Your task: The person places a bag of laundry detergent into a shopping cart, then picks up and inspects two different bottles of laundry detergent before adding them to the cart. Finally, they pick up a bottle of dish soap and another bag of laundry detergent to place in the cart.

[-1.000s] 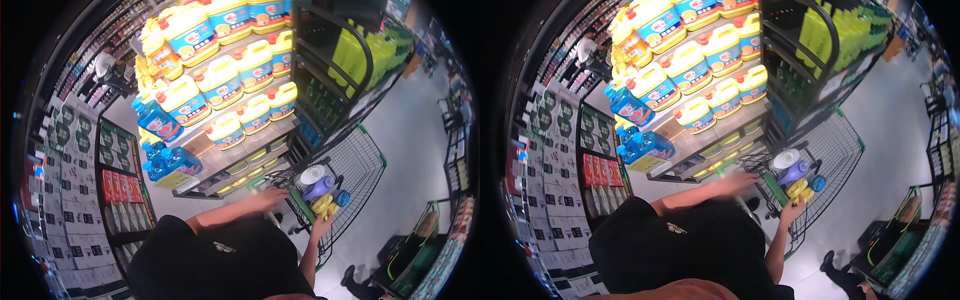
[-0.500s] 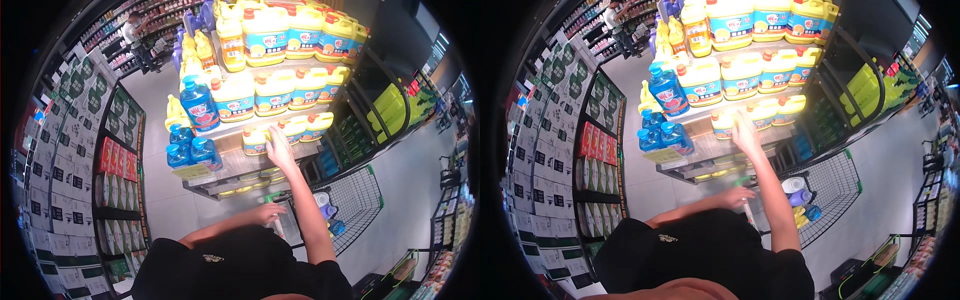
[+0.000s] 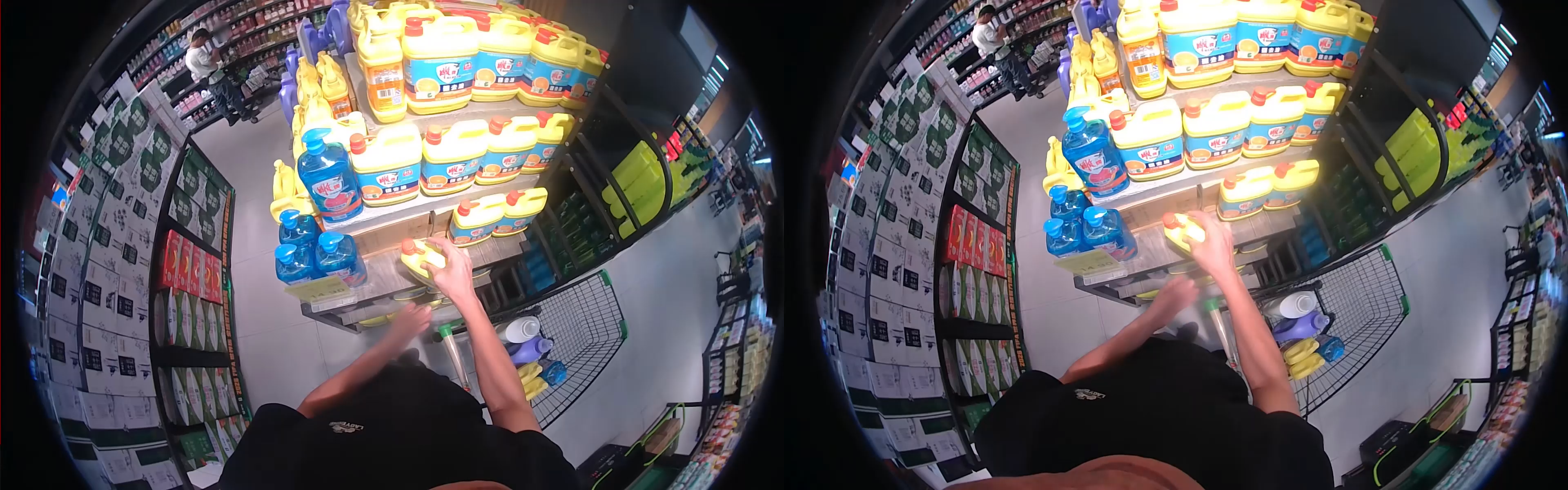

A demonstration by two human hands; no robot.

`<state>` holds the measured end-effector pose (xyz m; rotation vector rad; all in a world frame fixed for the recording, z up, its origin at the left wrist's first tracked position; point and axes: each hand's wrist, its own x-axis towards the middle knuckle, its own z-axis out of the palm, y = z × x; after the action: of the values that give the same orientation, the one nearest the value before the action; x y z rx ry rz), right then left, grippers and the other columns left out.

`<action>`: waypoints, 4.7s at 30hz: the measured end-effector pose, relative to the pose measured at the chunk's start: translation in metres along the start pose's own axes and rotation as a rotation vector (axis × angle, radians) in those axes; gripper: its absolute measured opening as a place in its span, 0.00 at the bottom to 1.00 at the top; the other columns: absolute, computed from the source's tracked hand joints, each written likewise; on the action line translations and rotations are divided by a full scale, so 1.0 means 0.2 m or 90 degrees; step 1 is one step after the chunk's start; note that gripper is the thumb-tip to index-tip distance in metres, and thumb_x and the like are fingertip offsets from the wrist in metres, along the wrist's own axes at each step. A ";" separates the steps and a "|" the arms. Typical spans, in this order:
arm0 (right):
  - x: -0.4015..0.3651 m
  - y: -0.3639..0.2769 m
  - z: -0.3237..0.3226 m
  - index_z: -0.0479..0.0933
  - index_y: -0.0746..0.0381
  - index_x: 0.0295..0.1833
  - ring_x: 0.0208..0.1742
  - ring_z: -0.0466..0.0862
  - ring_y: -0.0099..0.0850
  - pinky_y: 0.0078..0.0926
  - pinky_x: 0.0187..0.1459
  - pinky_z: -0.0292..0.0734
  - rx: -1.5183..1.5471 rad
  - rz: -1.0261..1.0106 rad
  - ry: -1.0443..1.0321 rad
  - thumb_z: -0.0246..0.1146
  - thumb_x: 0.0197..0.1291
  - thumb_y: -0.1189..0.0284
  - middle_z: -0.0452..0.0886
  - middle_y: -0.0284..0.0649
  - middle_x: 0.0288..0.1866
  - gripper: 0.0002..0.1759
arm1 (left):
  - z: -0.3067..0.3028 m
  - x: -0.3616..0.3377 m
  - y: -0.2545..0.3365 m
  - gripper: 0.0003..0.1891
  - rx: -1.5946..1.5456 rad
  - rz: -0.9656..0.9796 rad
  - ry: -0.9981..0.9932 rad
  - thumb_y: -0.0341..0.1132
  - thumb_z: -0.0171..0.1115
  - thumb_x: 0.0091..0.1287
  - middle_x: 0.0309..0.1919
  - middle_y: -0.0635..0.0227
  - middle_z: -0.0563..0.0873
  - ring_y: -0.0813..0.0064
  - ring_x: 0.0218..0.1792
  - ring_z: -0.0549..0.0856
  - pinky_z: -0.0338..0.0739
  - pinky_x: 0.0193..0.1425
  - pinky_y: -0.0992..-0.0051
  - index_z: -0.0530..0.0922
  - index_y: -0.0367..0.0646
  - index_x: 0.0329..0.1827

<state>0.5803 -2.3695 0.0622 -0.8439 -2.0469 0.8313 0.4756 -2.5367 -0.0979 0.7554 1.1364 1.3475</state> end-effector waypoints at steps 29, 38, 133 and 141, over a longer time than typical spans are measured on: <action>-1.13 -0.27 -0.72 0.72 0.67 0.73 0.64 0.84 0.30 0.32 0.69 0.75 0.604 0.411 0.529 0.77 0.67 0.68 0.86 0.42 0.64 0.34 | 0.77 -0.09 0.46 0.39 -0.082 -0.335 -0.265 0.36 0.75 0.67 0.68 0.57 0.81 0.61 0.68 0.83 0.76 0.75 0.59 0.65 0.37 0.79; -1.06 -0.13 -0.69 0.75 0.65 0.69 0.62 0.84 0.37 0.41 0.70 0.76 0.870 0.317 0.712 0.58 0.79 0.46 0.86 0.44 0.59 0.33 | 0.91 -0.09 0.63 0.41 0.379 0.112 -0.332 0.34 0.87 0.53 0.59 0.56 0.85 0.57 0.64 0.85 0.81 0.68 0.61 0.75 0.38 0.71; -2.20 2.10 -0.73 0.69 0.63 0.81 0.67 0.81 0.38 0.39 0.61 0.80 0.376 0.908 0.418 0.71 0.63 0.69 0.80 0.46 0.70 0.41 | 0.95 -0.05 -0.13 0.15 0.844 0.144 -0.368 0.33 0.65 0.76 0.61 0.58 0.90 0.55 0.61 0.89 0.85 0.63 0.62 0.84 0.43 0.64; -2.27 0.86 -0.94 0.80 0.66 0.66 0.49 0.89 0.34 0.32 0.52 0.83 0.304 0.767 0.477 0.67 0.70 0.71 0.89 0.43 0.50 0.21 | 1.00 0.03 -0.15 0.14 0.797 0.260 -0.404 0.33 0.64 0.76 0.63 0.60 0.88 0.55 0.61 0.88 0.84 0.62 0.61 0.83 0.43 0.62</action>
<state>1.0073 -2.5718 -0.1542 -1.7596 -0.5116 1.2565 0.6720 -2.4977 -0.0629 2.2175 1.2441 0.4423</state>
